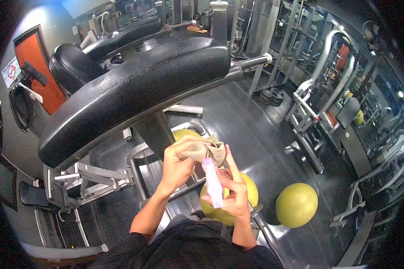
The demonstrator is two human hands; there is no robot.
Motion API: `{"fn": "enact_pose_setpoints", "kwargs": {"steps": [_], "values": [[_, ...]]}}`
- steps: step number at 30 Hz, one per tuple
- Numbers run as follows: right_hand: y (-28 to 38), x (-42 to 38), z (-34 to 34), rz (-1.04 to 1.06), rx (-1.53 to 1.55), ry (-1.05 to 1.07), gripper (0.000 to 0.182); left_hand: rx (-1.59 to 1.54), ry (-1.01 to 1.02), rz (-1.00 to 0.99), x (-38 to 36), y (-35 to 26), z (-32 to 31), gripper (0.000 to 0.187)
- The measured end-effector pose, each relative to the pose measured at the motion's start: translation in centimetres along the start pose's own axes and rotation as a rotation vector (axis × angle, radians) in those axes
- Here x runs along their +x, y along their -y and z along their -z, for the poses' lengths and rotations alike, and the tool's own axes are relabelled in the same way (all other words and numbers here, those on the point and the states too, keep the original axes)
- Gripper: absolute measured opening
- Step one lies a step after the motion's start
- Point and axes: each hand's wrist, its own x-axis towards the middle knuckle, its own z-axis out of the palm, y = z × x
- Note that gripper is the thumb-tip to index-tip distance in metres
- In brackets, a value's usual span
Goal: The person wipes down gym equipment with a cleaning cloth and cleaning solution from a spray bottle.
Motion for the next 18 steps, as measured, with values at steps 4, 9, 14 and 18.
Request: {"fn": "enact_pose_setpoints", "kwargs": {"steps": [4,9,14,18], "values": [[0.4,-0.5,-0.3,-0.04,-0.005,0.013,0.046,-0.227,-0.019,0.102,-0.4,0.8,-0.3,0.027],[0.2,-1.5,0.4,-0.083,-0.046,0.006,0.042,-0.099,0.046,0.016,-1.2,1.1,-0.4,0.028],[1.0,-3.2,-0.3,-0.256,0.042,-0.203,0.031,-0.298,0.14,0.132,-5.9,2.2,0.4,0.05],[2.0,-3.2,-0.7,-0.116,-0.218,-0.208,0.039,0.18,0.599,0.143,-7.9,-0.9,0.7,0.089]]}}
